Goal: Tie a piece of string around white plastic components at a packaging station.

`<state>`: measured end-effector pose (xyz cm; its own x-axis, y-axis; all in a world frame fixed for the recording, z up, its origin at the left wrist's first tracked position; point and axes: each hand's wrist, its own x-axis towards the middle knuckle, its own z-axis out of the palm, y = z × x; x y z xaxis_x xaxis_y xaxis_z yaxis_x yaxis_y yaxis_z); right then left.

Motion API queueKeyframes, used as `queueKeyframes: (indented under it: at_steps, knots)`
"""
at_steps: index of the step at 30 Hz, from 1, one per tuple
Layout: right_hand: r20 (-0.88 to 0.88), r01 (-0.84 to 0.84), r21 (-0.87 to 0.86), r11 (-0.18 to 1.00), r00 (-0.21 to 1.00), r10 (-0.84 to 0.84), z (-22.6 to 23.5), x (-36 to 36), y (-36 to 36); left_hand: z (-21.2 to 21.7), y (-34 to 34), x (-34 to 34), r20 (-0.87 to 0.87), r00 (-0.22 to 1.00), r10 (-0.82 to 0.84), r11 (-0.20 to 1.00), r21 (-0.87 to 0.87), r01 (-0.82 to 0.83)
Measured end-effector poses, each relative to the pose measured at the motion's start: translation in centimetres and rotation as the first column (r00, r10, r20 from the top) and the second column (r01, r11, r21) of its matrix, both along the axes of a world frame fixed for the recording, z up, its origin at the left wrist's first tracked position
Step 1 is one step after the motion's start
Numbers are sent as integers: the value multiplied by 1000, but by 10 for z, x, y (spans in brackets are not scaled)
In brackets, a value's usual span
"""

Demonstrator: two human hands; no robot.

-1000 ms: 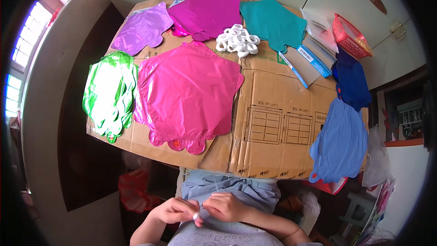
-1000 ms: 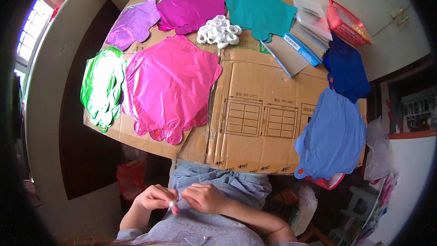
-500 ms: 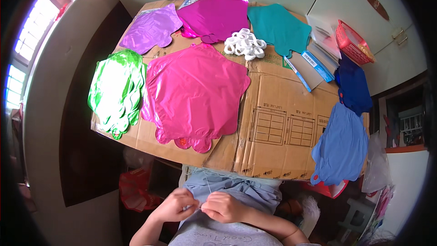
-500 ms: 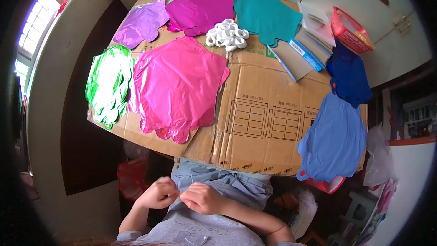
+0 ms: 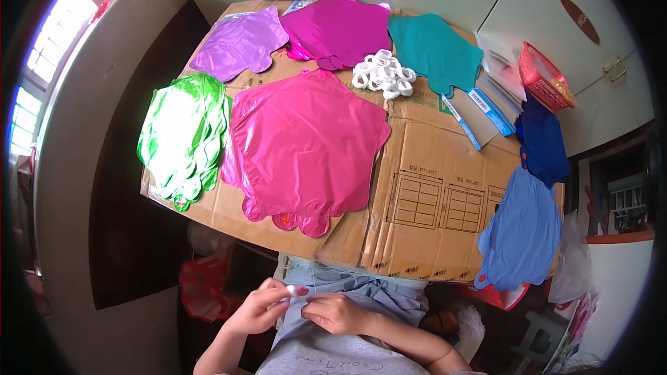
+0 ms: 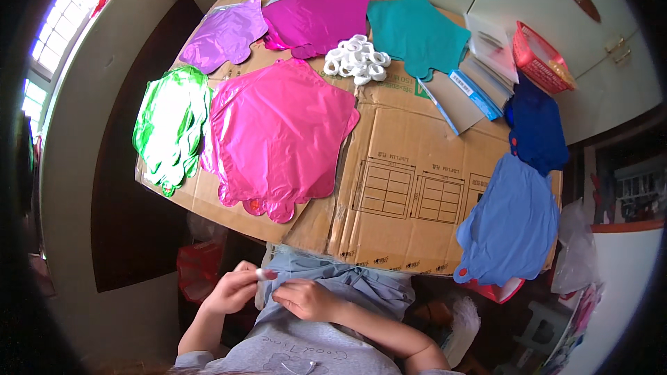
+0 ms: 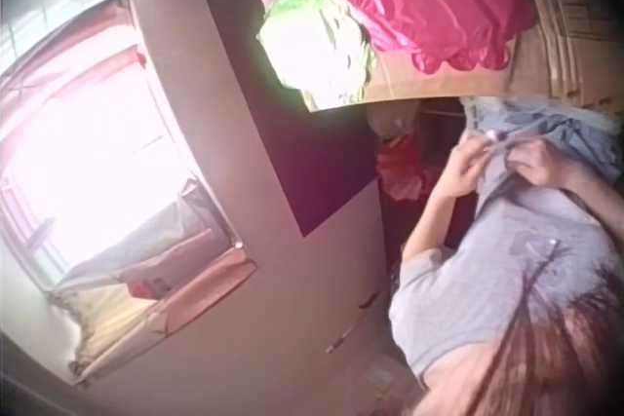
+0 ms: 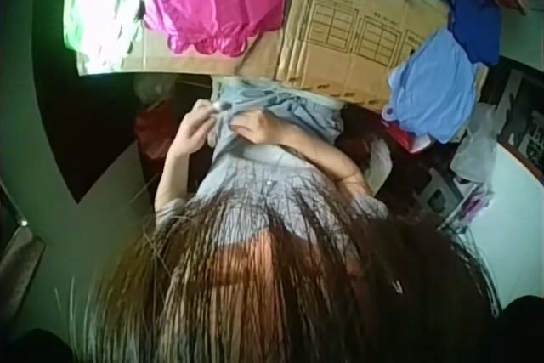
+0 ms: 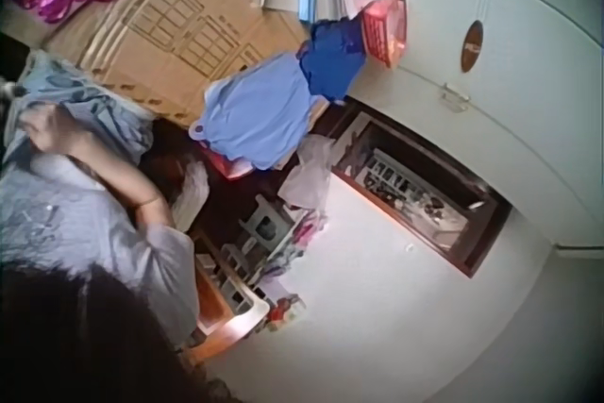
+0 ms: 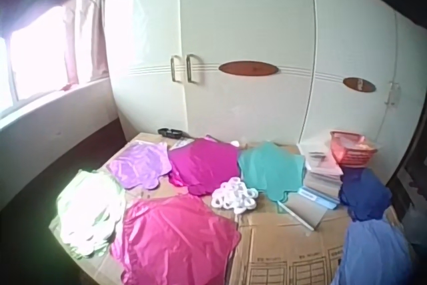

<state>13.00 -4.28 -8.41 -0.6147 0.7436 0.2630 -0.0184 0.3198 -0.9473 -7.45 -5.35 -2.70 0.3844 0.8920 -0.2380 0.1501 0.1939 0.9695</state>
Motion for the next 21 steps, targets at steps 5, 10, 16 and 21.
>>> queueKeyframes:
  at_steps: [5,10,16,21]
  knots:
    - [38,34,75,997,999,-37,-14,-2,10,-2,6,-8,186,969,-162,975,-121,186]
    - [8,23,20,1000,1000,-23,-7,-5,8,5,20,2,-568,805,-172,876,286,389]
    - [155,35,179,983,986,-63,-76,-5,24,-10,5,-11,234,972,-5,943,-322,83]
    - [304,99,361,927,927,-217,-105,-12,34,31,16,-20,606,791,82,984,75,-160]
